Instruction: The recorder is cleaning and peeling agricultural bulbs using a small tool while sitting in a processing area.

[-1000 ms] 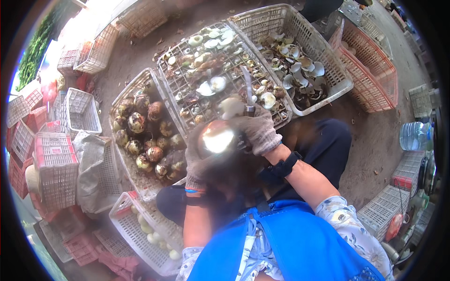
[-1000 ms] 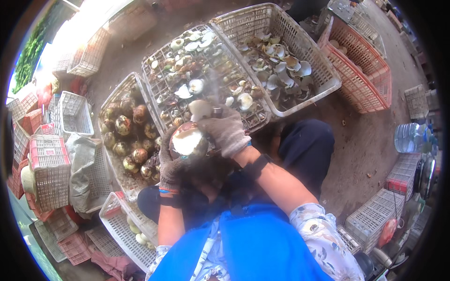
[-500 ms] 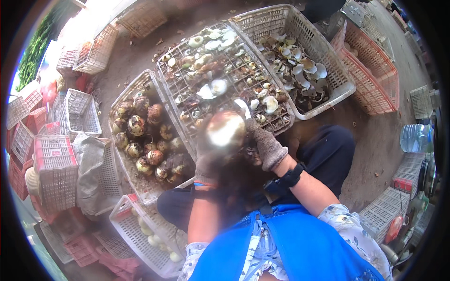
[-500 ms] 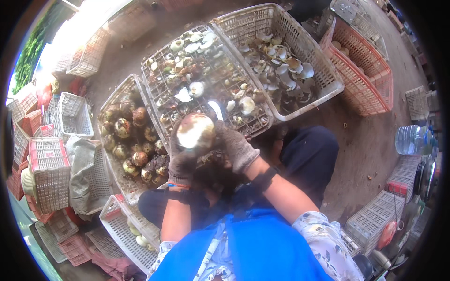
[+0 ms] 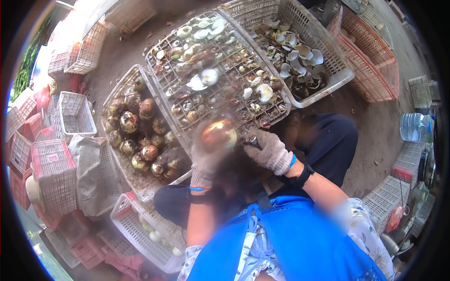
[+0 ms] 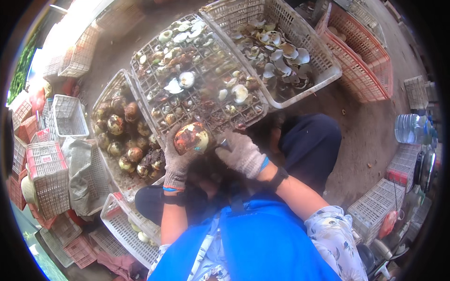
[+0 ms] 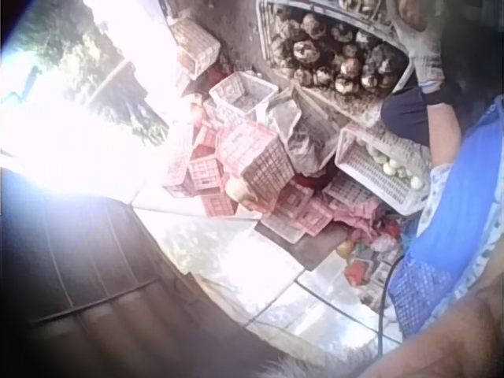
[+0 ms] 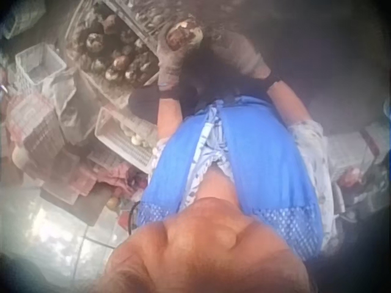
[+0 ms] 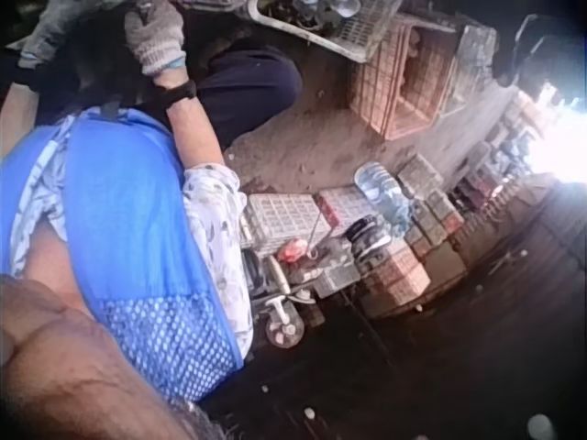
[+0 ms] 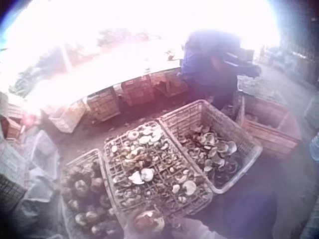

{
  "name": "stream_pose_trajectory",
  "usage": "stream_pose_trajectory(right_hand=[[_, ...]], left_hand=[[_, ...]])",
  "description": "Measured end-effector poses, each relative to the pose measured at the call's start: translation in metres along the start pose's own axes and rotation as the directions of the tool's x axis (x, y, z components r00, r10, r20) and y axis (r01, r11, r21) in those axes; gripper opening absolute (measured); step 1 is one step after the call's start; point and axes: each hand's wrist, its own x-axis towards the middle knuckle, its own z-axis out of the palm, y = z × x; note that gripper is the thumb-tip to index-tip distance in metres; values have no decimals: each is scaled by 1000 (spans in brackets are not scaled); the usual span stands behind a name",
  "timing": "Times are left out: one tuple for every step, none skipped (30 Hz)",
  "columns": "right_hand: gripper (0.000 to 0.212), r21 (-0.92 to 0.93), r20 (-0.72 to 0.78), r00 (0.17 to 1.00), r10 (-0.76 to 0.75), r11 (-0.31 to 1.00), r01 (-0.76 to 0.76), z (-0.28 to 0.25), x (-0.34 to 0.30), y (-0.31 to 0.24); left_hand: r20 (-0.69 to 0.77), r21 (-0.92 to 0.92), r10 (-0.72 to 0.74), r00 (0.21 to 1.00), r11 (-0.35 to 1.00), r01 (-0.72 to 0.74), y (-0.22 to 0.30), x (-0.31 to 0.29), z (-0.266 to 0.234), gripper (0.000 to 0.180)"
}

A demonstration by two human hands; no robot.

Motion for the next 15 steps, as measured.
stream_pose_trajectory(right_hand=[[28,-95,4,1000,-24,995,24,0,-3,-3],[28,-92,0,1000,-21,996,21,1,-3,-3],[29,-172,39,999,4,985,3,1,-4,-3],[29,-252,76,997,32,968,-12,1,-4,-3],[28,-275,97,995,38,962,-9,0,-4,-1],[28,-273,95,995,41,962,-13,-2,-4,0],[26,-299,110,993,43,954,-8,-4,-3,0],[25,-324,127,991,44,946,-1,-5,-2,-2],[25,-321,126,991,46,947,-3,-7,0,-5],[23,-311,135,988,70,950,-25,-9,3,-11],[22,-303,144,985,96,952,-48,-10,5,-16],[22,-302,143,985,99,952,-52,-11,6,-18],[22,-324,144,982,123,943,-71,-12,7,-19],[22,-347,146,978,146,934,-88,-12,9,-20],[22,-346,147,978,149,934,-91,-11,13,-19]], left_hand=[[-18,-58,-43,999,997,42,2,-1,2,89],[-14,-56,-44,999,998,43,3,-3,3,89],[-16,-45,-37,999,998,37,3,-4,4,90],[-19,-34,-31,999,999,31,4,-5,6,91],[-15,-33,-33,999,999,32,9,-6,8,91],[-19,83,-40,999,996,41,17,-6,10,92],[-24,197,-46,999,979,50,21,-6,13,93],[-23,200,-48,999,979,51,19,-7,15,93],[-20,110,-61,998,992,63,16,-8,17,93],[-17,19,-74,997,997,74,12,-9,19,93],[-15,20,-77,997,997,77,11,-9,20,93],[-8,4,-52,999,999,52,9,-8,21,93],[-1,-13,-28,1000,1000,28,7,-8,21,93],[-1,-12,-31,1000,999,31,4,-8,24,93],[-2,-44,5,1000,999,-5,-1,-8,27,92]])
